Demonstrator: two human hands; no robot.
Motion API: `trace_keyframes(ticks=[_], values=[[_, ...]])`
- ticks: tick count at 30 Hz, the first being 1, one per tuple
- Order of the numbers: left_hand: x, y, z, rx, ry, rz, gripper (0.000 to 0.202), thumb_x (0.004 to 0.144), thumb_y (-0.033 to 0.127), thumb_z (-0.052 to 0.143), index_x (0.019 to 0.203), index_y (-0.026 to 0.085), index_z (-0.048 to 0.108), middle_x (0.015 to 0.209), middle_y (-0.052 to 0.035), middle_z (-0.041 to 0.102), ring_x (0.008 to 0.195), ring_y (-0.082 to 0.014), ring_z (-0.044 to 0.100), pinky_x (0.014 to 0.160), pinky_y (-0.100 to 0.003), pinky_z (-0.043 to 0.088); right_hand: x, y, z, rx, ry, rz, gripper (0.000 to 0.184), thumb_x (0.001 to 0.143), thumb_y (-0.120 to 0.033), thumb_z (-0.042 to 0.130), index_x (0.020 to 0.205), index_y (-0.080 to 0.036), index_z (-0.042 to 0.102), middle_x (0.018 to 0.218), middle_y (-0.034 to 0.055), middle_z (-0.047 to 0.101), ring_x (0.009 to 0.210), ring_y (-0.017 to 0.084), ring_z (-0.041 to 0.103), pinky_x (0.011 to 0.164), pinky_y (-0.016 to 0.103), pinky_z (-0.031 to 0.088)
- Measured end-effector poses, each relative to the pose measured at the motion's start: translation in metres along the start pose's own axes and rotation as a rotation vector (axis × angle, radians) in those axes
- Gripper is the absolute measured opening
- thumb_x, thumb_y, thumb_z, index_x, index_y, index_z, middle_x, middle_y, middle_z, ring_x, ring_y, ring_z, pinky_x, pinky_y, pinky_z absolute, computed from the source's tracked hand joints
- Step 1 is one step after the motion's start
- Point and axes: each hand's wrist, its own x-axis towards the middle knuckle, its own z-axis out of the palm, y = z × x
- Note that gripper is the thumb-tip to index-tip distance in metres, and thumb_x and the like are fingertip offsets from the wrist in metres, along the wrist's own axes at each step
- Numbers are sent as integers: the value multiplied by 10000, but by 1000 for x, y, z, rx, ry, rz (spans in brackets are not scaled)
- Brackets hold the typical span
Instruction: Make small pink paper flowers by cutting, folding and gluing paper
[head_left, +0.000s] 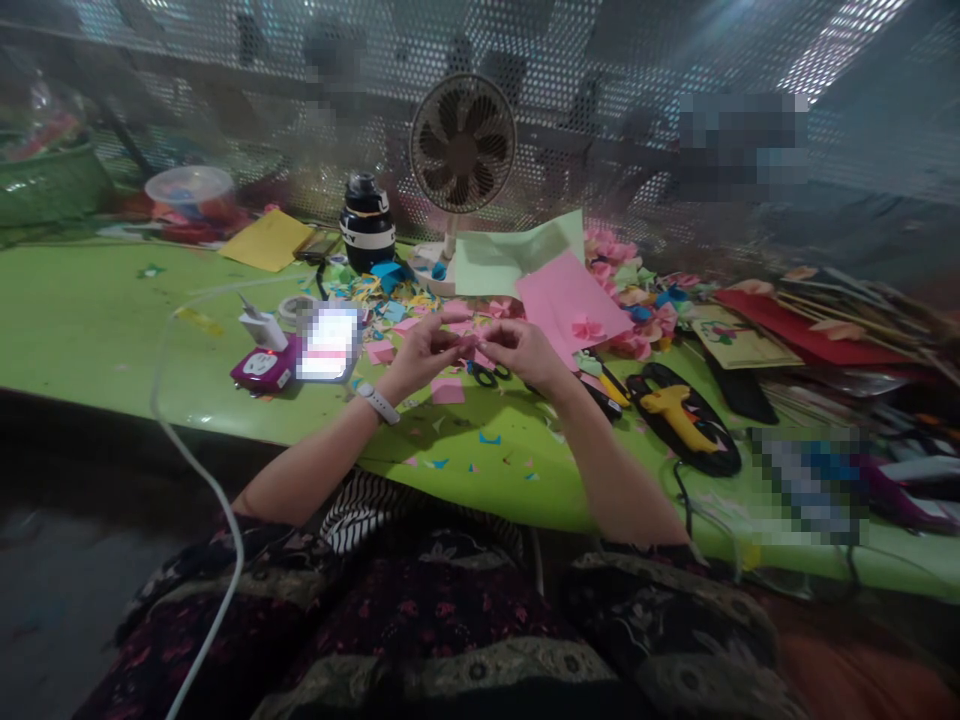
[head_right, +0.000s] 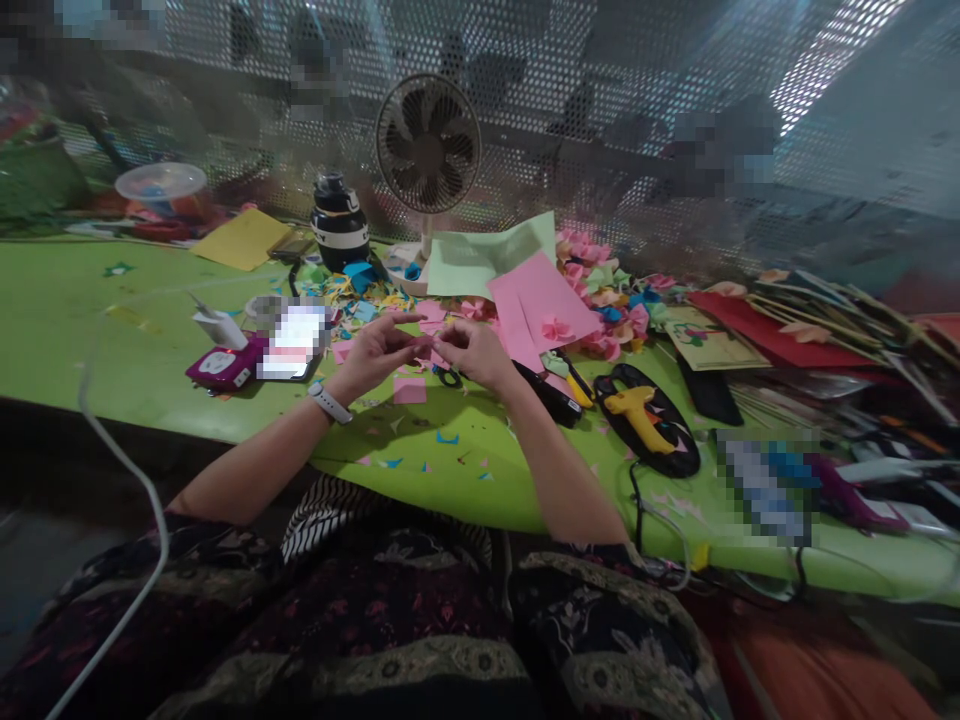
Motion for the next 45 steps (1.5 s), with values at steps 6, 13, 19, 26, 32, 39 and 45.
trace_keyframes(ticks=[6, 13, 19, 26, 32, 39, 45], values=[[-1, 2, -3, -28, 27, -95, 582, 744, 452, 862, 1193, 158, 636, 838, -56, 776, 761, -170, 756, 694, -278, 616, -2, -6, -4, 12, -28, 0, 301, 778, -451, 766, 797, -178, 639, 687, -2, 587, 633, 131, 508, 601, 289, 421], [1, -1, -8, -84, -21, -269, 325, 789, 458, 830, 857, 159, 722, 846, -86, 773, 751, -178, 764, 711, -307, 634, -3, -8, -4, 62, -25, 15, 274, 766, -421, 776, 799, -182, 646, 732, 10, 621, 672, 139, 535, 633, 299, 455], [1, -4, -8, -120, -15, -264, 343, 765, 471, 847, 846, 160, 725, 826, -76, 772, 716, -157, 752, 710, -293, 634, -5, -11, -5, 83, -39, 21, 260, 767, -409, 781, 816, -181, 666, 767, 19, 648, 700, 146, 560, 666, 313, 481], [2, -4, -6, -144, 15, -269, 423, 678, 515, 892, 823, 149, 739, 780, -71, 763, 675, -154, 734, 680, -287, 630, -6, -13, -6, 105, -36, 37, 281, 741, -415, 811, 831, -181, 685, 780, 30, 670, 718, 158, 583, 666, 311, 500], [2, -5, -7, -114, 12, -246, 351, 752, 466, 854, 836, 150, 727, 790, -69, 754, 694, -154, 736, 705, -304, 633, -4, -9, -5, 81, -31, 19, 284, 750, -420, 803, 833, -175, 686, 760, 23, 657, 701, 149, 574, 654, 303, 497], [1, -5, -6, -114, 4, -230, 345, 751, 462, 855, 834, 154, 723, 776, -57, 748, 685, -148, 736, 704, -296, 637, -3, -6, -5, 78, -40, 10, 286, 741, -427, 806, 822, -182, 680, 783, 30, 671, 717, 155, 583, 668, 312, 506], [0, -2, -6, -111, 22, -255, 325, 766, 447, 842, 852, 153, 732, 840, -79, 767, 728, -164, 750, 700, -295, 632, -3, -8, -6, 92, -42, 19, 280, 751, -415, 805, 831, -175, 685, 781, 27, 668, 716, 150, 581, 668, 306, 500]])
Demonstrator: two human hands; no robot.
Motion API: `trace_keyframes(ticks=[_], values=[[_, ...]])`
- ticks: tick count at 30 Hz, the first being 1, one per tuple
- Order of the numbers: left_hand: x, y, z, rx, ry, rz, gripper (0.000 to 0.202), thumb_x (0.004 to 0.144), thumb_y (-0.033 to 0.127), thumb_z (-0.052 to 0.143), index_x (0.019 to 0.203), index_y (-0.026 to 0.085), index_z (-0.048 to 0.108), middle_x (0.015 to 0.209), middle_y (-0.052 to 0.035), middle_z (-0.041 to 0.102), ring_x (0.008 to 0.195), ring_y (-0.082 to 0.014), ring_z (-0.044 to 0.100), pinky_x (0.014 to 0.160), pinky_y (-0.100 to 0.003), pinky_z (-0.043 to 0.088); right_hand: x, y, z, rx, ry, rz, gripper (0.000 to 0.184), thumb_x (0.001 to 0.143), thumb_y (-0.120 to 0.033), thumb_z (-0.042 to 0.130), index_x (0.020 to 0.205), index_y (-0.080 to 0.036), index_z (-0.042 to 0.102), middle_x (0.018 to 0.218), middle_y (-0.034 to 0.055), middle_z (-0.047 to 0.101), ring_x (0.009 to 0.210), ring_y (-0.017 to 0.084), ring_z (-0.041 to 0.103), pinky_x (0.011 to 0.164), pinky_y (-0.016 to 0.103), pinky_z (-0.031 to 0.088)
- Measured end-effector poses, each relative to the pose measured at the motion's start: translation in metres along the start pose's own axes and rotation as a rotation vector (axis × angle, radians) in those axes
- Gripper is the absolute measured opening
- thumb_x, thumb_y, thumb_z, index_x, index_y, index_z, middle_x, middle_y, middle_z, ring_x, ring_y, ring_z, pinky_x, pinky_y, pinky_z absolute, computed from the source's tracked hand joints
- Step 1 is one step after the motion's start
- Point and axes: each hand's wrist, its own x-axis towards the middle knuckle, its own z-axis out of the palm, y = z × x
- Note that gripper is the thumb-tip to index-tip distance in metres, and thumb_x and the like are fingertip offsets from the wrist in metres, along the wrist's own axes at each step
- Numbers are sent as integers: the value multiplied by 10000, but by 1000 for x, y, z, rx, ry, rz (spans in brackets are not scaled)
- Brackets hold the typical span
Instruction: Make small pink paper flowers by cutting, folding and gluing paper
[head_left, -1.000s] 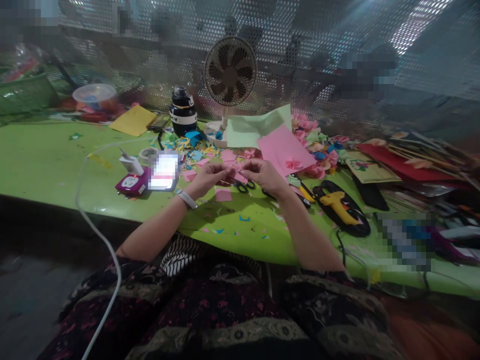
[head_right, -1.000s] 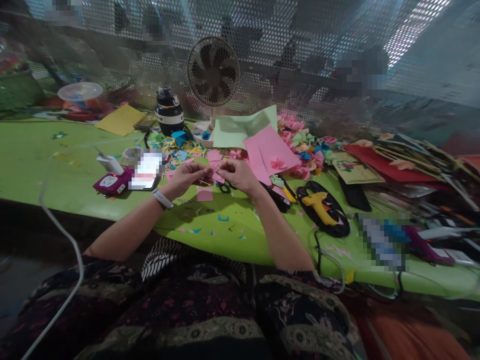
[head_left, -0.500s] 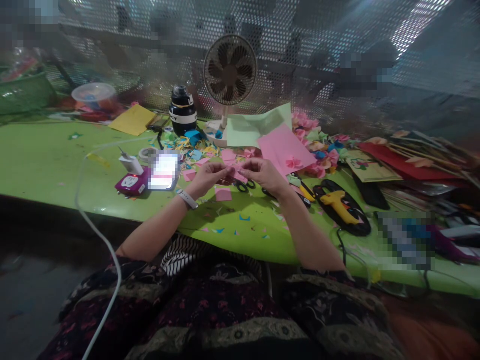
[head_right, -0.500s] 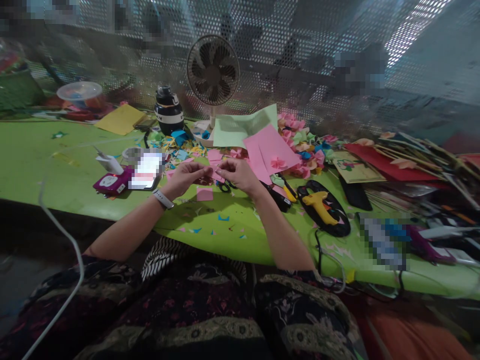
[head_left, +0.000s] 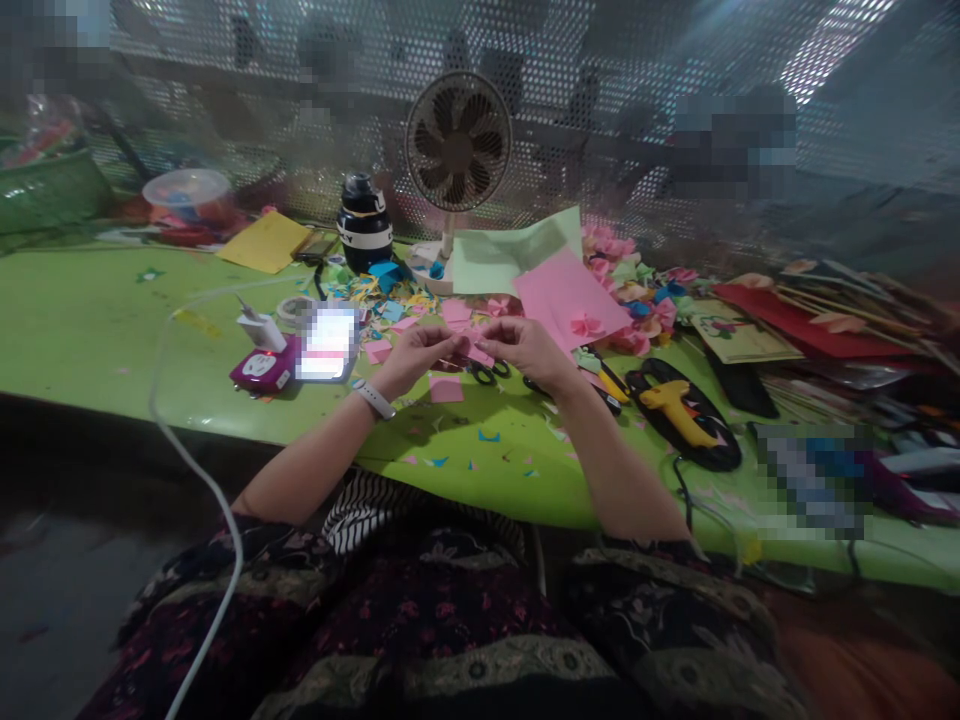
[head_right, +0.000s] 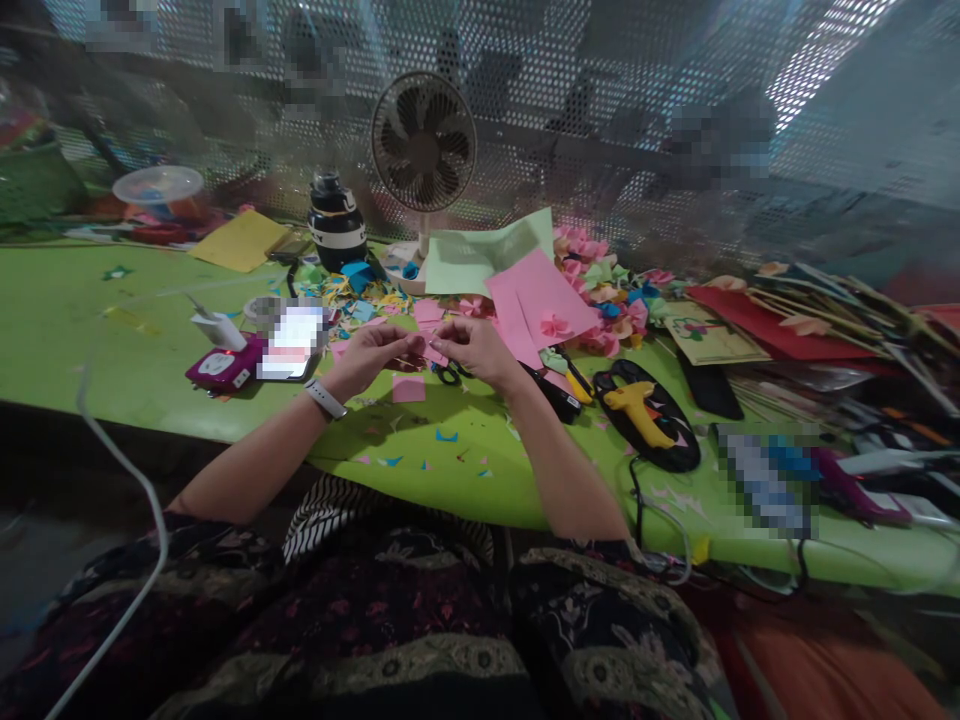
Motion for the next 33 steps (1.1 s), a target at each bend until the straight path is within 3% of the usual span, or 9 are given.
trace_keyframes(ticks=[6, 16, 25, 29, 33], values=[[0, 1, -2, 9, -4, 32, 403, 697, 480, 885, 862, 144, 734, 808, -74, 767, 699, -161, 741, 679, -292, 629, 0, 0, -3, 26, -9, 28, 250, 753, -371, 809, 840, -172, 685, 782, 27, 670, 715, 151, 595, 681, 314, 505], [-2, 2, 0, 90, -74, 54, 387, 758, 439, 857, 935, 118, 734, 809, -61, 771, 725, -147, 751, 733, -282, 637, 2, 0, -9, 64, -119, 83, 274, 705, -376, 817, 833, -169, 692, 799, 21, 672, 724, 137, 590, 671, 286, 489], [-4, 4, 1, 141, -103, 3, 357, 771, 415, 851, 939, 121, 740, 818, -70, 775, 746, -151, 756, 761, -278, 634, 1, 2, -13, -1, -212, 78, 221, 758, -354, 786, 778, -178, 655, 746, 9, 640, 686, 128, 574, 627, 270, 455], [-4, 5, 1, 108, -73, 6, 387, 763, 453, 850, 936, 124, 741, 864, -79, 782, 753, -154, 755, 728, -267, 628, 2, 3, -11, 8, -176, 76, 223, 759, -350, 797, 797, -175, 665, 756, 15, 652, 715, 136, 588, 654, 277, 471], [-4, 3, 1, 41, -60, -77, 418, 772, 492, 834, 943, 122, 738, 924, -111, 791, 804, -184, 768, 706, -273, 624, 2, 3, -6, 45, -90, 73, 195, 769, -317, 790, 821, -166, 678, 764, 15, 662, 729, 137, 592, 693, 286, 489]])
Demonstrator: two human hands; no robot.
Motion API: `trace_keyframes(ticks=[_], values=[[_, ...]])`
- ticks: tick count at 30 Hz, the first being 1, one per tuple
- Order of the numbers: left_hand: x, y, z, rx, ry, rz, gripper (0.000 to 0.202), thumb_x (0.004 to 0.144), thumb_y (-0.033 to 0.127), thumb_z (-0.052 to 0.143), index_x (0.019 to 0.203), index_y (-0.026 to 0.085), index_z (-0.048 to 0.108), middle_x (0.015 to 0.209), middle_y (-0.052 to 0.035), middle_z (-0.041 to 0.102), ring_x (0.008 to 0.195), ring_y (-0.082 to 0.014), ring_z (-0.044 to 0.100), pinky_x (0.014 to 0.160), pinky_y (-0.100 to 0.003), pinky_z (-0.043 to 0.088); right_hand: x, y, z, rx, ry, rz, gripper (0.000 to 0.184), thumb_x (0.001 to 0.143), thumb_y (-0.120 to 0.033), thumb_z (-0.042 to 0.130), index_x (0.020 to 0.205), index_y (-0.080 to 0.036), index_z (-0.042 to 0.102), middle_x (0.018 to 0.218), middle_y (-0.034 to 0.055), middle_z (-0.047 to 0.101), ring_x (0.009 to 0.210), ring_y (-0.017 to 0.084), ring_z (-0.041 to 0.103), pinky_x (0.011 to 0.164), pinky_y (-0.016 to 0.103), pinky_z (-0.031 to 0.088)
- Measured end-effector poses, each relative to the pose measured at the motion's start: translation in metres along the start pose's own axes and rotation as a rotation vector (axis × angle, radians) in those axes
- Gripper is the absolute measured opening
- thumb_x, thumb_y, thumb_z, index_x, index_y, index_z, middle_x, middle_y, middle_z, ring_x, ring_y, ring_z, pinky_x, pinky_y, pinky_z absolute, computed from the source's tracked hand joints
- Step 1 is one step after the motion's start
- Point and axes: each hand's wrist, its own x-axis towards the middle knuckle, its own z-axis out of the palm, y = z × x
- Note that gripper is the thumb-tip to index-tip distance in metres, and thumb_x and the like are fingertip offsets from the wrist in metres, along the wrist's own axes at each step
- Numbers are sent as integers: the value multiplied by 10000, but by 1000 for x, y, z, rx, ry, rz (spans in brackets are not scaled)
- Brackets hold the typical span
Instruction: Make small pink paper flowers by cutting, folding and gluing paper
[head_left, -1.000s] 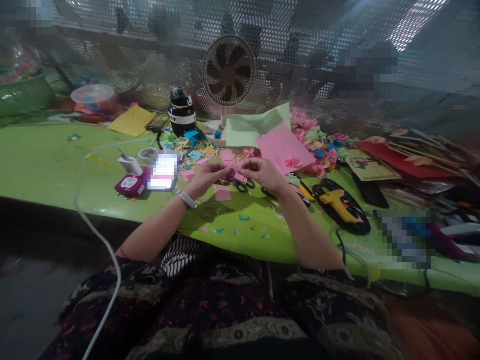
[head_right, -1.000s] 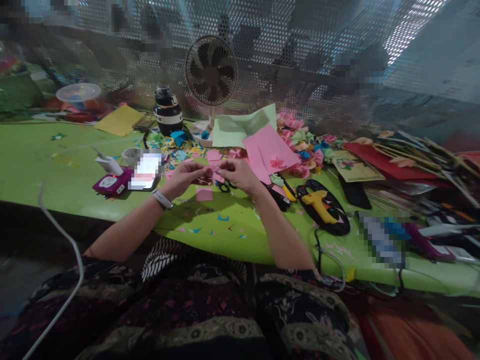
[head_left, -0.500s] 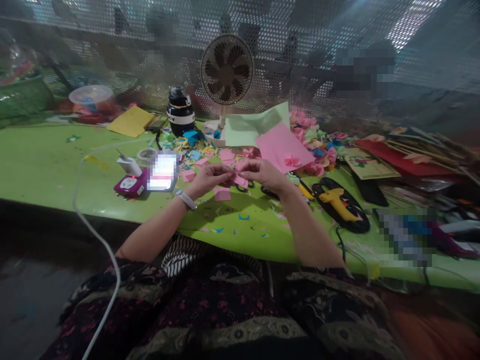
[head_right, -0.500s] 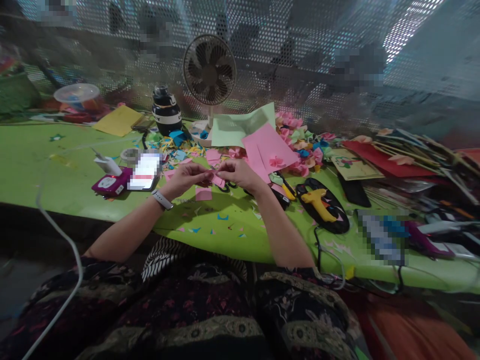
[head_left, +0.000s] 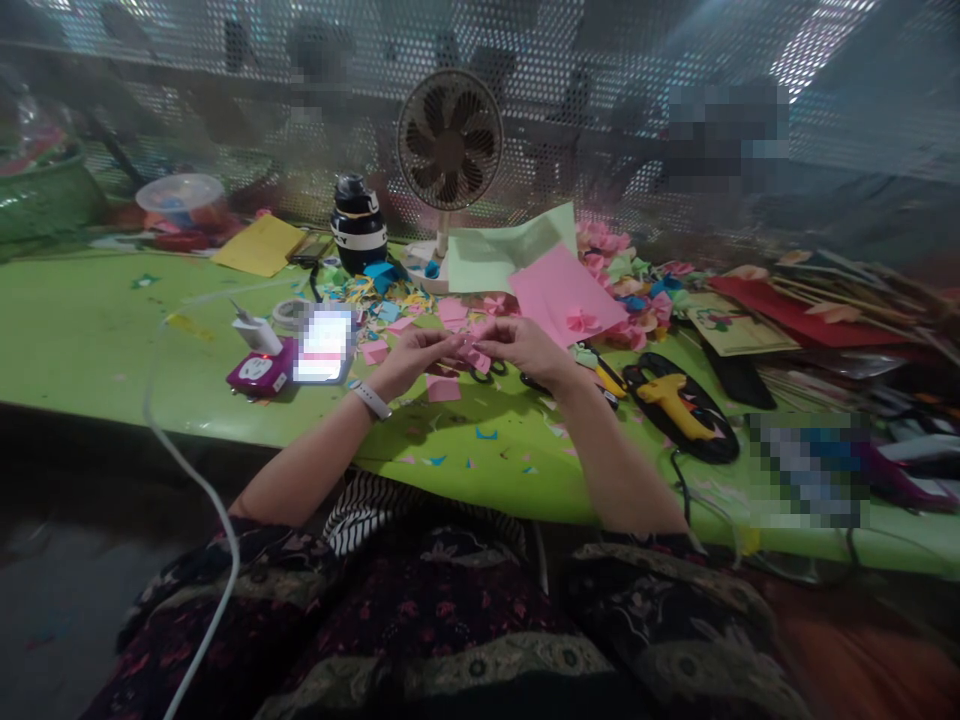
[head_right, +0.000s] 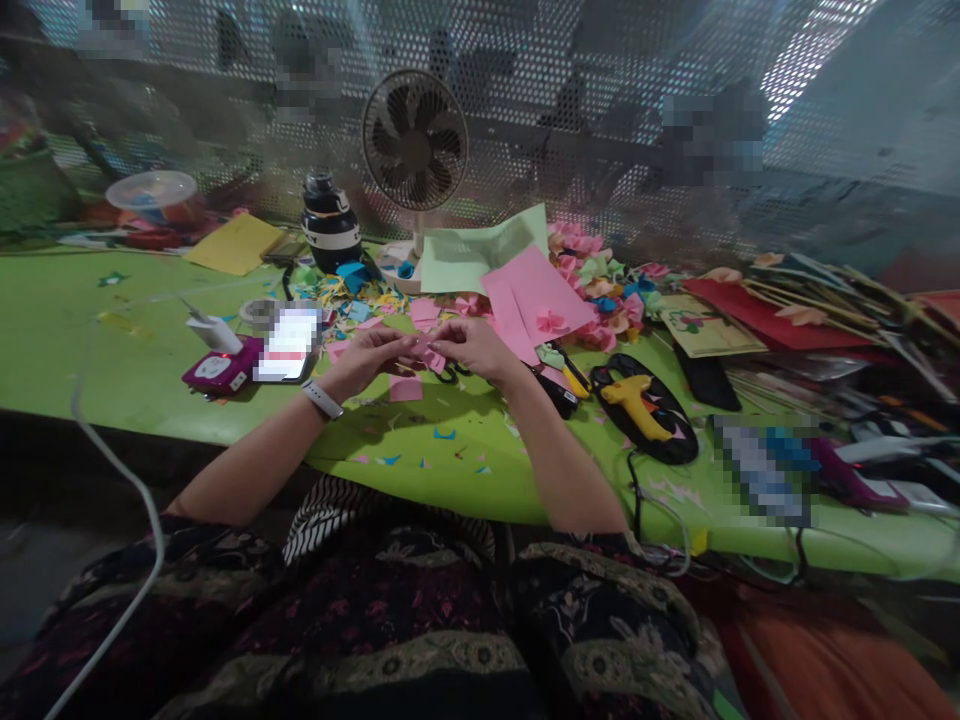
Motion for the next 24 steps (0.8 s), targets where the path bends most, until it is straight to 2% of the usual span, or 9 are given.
trace_keyframes(ticks=[5, 14, 19, 24], values=[[0, -3, 0, 11, -55, -40, 363, 783, 429, 843, 903, 104, 732, 877, -127, 789, 807, -189, 769, 767, -315, 634, 0, 1, 4, 9, 56, 16, 181, 770, -297, 795, 821, -164, 683, 766, 17, 662, 723, 139, 594, 699, 290, 498], [0, -1, 1, 18, -43, -23, 342, 806, 426, 825, 847, 113, 693, 833, -111, 781, 792, -186, 767, 742, -318, 638, 1, 2, 6, 27, 90, 14, 192, 745, -298, 812, 798, -175, 675, 738, 8, 653, 700, 142, 589, 691, 301, 508], [1, -3, 1, 39, -52, -22, 350, 807, 430, 825, 841, 112, 683, 811, -104, 776, 782, -181, 765, 751, -320, 640, 1, 3, 4, 15, 60, 18, 232, 740, -335, 823, 805, -178, 665, 753, 13, 663, 711, 144, 602, 695, 300, 520], [0, 0, 1, 69, -59, -36, 382, 784, 462, 833, 897, 115, 719, 889, -117, 788, 821, -192, 767, 737, -305, 635, -1, -1, 0, -37, -13, -6, 201, 763, -322, 802, 797, -174, 671, 748, 17, 662, 708, 137, 599, 670, 277, 507]])
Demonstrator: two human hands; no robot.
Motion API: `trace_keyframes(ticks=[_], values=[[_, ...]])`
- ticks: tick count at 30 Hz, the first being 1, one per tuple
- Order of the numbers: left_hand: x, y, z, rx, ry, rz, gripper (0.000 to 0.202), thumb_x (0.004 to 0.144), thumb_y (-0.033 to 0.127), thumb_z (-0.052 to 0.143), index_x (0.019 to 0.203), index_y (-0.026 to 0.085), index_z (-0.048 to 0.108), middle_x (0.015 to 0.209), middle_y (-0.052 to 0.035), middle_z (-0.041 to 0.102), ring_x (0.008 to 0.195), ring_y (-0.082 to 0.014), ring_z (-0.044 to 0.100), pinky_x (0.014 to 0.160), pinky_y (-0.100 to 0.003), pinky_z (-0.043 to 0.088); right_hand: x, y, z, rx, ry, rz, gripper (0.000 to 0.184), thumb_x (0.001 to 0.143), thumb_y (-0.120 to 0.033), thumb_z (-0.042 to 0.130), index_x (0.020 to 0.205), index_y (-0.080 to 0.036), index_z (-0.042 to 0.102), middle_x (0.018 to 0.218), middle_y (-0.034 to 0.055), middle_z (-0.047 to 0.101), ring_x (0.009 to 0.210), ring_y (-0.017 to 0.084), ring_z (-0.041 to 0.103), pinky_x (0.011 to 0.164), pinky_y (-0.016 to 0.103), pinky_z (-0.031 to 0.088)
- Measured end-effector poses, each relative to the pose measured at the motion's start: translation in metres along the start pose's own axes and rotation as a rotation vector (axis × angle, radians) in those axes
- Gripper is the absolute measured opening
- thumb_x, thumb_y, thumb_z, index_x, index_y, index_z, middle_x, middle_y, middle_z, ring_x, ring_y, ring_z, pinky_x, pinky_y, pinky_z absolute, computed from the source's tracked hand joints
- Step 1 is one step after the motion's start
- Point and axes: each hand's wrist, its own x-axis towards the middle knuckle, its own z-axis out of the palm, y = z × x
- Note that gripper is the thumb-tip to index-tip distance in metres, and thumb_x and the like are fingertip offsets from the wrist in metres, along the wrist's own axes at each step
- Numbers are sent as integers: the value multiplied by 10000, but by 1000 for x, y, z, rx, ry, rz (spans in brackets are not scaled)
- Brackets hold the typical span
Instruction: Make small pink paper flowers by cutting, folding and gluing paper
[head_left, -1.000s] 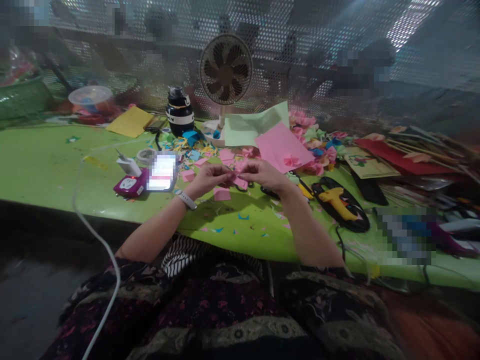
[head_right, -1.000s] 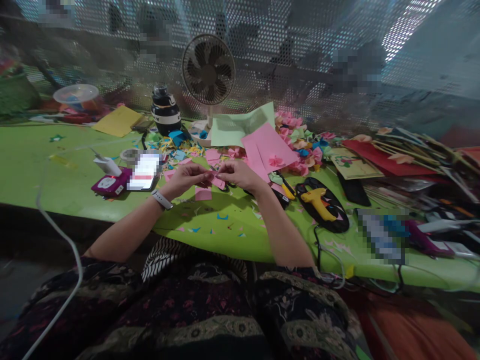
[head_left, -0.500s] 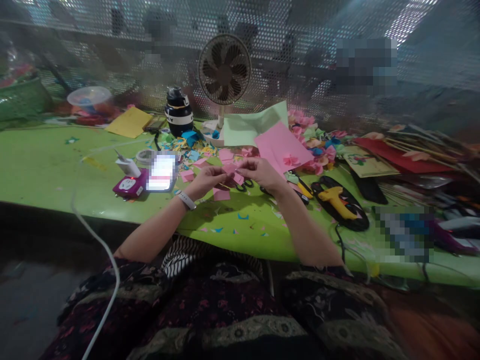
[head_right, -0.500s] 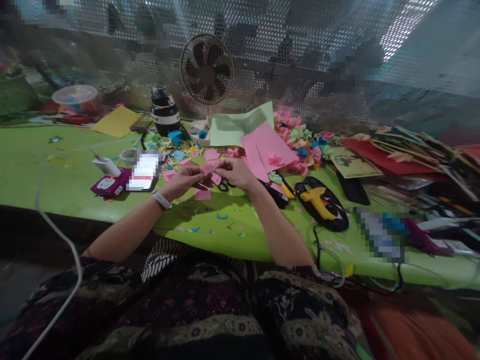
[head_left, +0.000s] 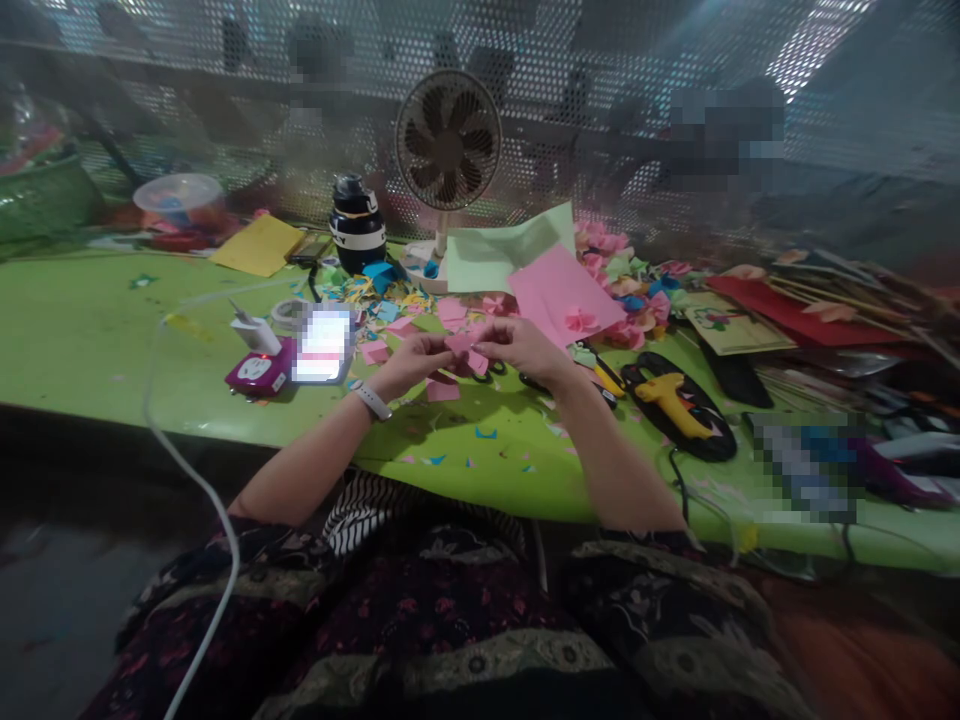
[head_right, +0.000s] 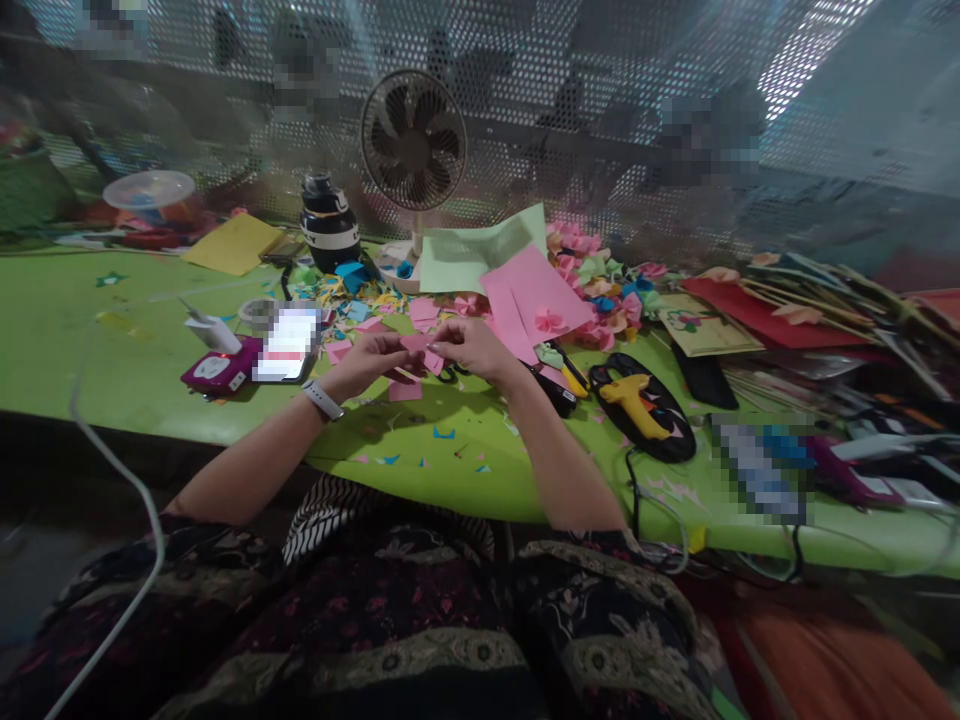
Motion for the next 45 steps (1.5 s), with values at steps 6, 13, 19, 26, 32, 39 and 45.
trace_keyframes(ticks=[6, 13, 19, 26, 32, 39, 45], values=[[-2, 7, -2, 45, -10, -1, 288, 790, 389, 838, 892, 136, 743, 863, -83, 785, 752, -155, 755, 737, -273, 630, -4, -5, -4, -91, -108, 26, 176, 785, -321, 781, 790, -174, 684, 734, 14, 654, 675, 124, 566, 611, 263, 455], [-4, 12, -5, 116, -162, -78, 293, 757, 369, 866, 838, 114, 746, 827, -97, 783, 750, -160, 759, 750, -278, 637, -6, -9, -7, -134, -253, 62, 167, 774, -315, 768, 792, -163, 701, 705, 6, 639, 658, 126, 565, 612, 264, 442], [-3, 8, -5, 107, -192, -135, 354, 718, 386, 897, 832, 97, 728, 785, -105, 776, 715, -160, 761, 730, -268, 634, -5, -8, -8, -154, -287, 81, 150, 769, -287, 758, 810, -150, 711, 699, -1, 641, 640, 121, 575, 617, 263, 447], [3, -1, -5, 28, -122, -166, 352, 662, 363, 935, 766, 105, 720, 745, -78, 764, 695, -155, 755, 763, -291, 649, -11, 4, -12, -59, -250, 154, 220, 668, -241, 816, 838, -181, 689, 746, 6, 704, 685, 150, 648, 648, 275, 521], [2, -2, -3, 42, -109, -187, 336, 650, 344, 942, 740, 112, 716, 736, -68, 761, 671, -134, 737, 728, -258, 635, -41, 3, -50, -226, -35, 111, 180, 778, -327, 753, 888, -192, 708, 850, 57, 726, 771, 198, 668, 707, 332, 539], [-1, 1, 5, 74, -87, -259, 348, 641, 346, 943, 709, 115, 692, 682, -59, 744, 589, -112, 697, 542, -176, 540, -78, 40, -83, -787, 234, 151, 389, 780, -398, 774, 1074, -157, 694, 1115, 166, 708, 970, 317, 657, 841, 422, 506], [1, -5, 11, 46, 23, -336, 341, 638, 369, 939, 710, 135, 702, 716, -63, 763, 616, -118, 704, 551, -179, 539, -87, 51, -72, -838, 92, 88, 282, 850, -398, 689, 1021, -174, 693, 1006, 129, 719, 935, 297, 650, 804, 367, 457]])
